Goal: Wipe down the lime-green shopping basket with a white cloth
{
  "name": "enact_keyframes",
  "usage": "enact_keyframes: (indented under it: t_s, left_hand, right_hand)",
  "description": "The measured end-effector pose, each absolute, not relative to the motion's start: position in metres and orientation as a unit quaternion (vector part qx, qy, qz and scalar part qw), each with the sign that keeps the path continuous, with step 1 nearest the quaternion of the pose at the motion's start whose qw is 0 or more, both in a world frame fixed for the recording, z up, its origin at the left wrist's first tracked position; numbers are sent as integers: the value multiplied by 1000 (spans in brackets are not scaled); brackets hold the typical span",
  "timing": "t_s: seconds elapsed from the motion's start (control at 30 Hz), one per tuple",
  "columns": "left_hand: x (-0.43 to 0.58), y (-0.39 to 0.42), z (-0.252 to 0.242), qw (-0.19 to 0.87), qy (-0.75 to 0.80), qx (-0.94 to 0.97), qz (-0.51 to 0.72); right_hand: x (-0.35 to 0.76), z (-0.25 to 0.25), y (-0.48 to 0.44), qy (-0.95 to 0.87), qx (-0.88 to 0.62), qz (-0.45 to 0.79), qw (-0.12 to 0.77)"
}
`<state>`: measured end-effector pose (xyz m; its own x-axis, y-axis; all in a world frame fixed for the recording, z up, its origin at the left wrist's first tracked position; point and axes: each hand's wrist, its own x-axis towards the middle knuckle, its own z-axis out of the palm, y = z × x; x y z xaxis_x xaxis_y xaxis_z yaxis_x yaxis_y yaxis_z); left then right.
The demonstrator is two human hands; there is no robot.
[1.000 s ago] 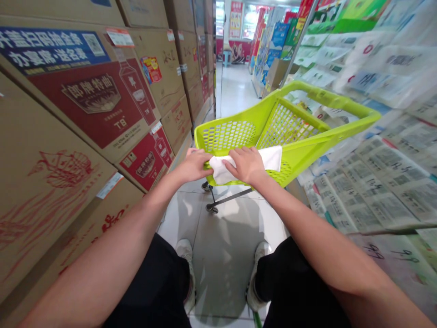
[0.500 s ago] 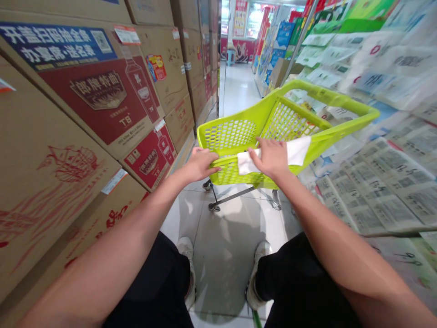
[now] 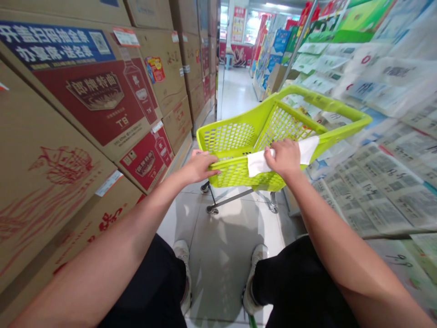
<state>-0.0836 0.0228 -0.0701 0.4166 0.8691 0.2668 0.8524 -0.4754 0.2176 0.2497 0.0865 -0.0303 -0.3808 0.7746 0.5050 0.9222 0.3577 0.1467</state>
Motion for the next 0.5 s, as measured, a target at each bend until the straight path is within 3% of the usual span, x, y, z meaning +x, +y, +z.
enact_keyframes:
  t_s: [0.3, 0.5]
  left_hand:
    - [-87, 22, -71, 42, 514, 835, 193]
    - [-96, 21, -69, 54, 517, 830, 202]
  right_hand:
    - [174, -45, 29, -900, -373, -164, 154]
    - [236, -27, 74, -874, -437, -184, 102]
